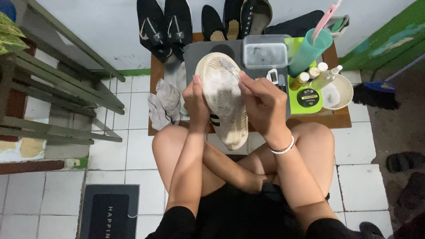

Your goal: The person scrubs the sole of a white sneaker using a toothbrush and a cleaning solution. They repeatedly dip the brush into a container of liquid and scrub the shoe's bottom surface while sitting on the floor.

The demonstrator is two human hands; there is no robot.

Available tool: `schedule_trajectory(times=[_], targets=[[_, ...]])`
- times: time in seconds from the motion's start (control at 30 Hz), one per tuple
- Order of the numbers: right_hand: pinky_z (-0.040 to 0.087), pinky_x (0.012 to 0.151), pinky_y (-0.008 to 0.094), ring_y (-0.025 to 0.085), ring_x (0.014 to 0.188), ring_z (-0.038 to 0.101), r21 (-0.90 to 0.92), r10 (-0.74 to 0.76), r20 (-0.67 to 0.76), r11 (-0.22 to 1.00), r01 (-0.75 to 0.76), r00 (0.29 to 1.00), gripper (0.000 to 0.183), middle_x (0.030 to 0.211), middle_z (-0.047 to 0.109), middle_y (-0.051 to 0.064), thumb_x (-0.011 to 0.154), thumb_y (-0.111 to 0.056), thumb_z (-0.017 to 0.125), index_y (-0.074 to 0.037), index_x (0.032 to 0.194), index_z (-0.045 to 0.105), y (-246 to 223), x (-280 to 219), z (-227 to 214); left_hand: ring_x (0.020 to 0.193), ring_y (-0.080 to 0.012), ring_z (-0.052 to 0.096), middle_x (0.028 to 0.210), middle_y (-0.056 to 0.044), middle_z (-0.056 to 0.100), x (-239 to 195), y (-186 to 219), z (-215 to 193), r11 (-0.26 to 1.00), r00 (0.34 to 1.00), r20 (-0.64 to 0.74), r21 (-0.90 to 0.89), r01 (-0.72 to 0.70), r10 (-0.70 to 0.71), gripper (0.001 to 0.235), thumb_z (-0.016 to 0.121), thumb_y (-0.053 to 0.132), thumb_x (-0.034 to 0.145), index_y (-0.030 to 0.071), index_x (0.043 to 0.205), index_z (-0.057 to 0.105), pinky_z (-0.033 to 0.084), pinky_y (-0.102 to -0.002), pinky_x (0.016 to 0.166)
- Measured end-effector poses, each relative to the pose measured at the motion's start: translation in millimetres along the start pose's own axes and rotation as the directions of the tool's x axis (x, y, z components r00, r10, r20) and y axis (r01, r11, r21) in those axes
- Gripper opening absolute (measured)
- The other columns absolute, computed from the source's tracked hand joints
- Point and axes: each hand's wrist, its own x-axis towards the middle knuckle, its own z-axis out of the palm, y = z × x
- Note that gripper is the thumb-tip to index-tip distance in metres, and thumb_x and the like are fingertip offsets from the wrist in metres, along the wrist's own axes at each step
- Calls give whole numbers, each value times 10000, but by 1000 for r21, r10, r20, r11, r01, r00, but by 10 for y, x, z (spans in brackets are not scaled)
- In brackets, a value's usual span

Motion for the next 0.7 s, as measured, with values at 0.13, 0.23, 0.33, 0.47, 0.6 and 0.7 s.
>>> schedule_trajectory(times=[0.13,0.23,0.33,0.47,0.6,0.7], targets=[[433,479,336,232,490,562,-37,24,52,999,-22,998,137,623,607,136,974,44,665,40,1033,789,-60,-100,-41,674,-530,596,619,-407,503,30,256,-30,960,983,-9,220,-176,182,556,383,205,1126,-135,756,621,489,-509,648],[435,464,327,294,479,590,-35,56,57,998,-54,997,107,589,569,164,963,68,681,57,1010,776,-38,-168,-66,673,-234,489,662,-122,553,78,152,-73,991,993,-104,-126,35,-49,528,483,394,1057,31,693,597,449,-393,725],[455,514,317,221,524,580,-131,72,106,990,-58,992,131,633,615,120,975,47,665,27,975,795,-49,-71,-91,684,-265,555,660,-184,590,24,-60,-79,1000,999,41,18,-12,12,578,407,397,1088,16,717,635,459,-411,755],[464,505,380,297,557,597,-160,-22,-9,987,20,1000,121,667,591,167,984,29,698,2,1062,787,-57,50,-96,740,-161,537,642,-135,600,4,-97,-31,994,988,111,-11,-111,112,517,453,348,1073,38,674,560,465,-350,735],[457,497,292,217,484,558,-123,92,106,989,-79,990,164,591,599,129,947,60,654,6,948,810,-135,-191,-139,748,-206,531,674,-322,582,129,-89,-145,987,987,24,-8,-162,162,542,374,221,1118,-32,695,598,488,-395,837],[450,493,408,349,538,597,-130,44,85,991,-33,995,136,627,578,182,955,58,651,11,968,778,-85,-207,-119,729,-482,599,658,-346,565,60,-95,-107,989,990,50,60,-132,129,537,415,268,1105,-35,717,631,483,-496,757]])
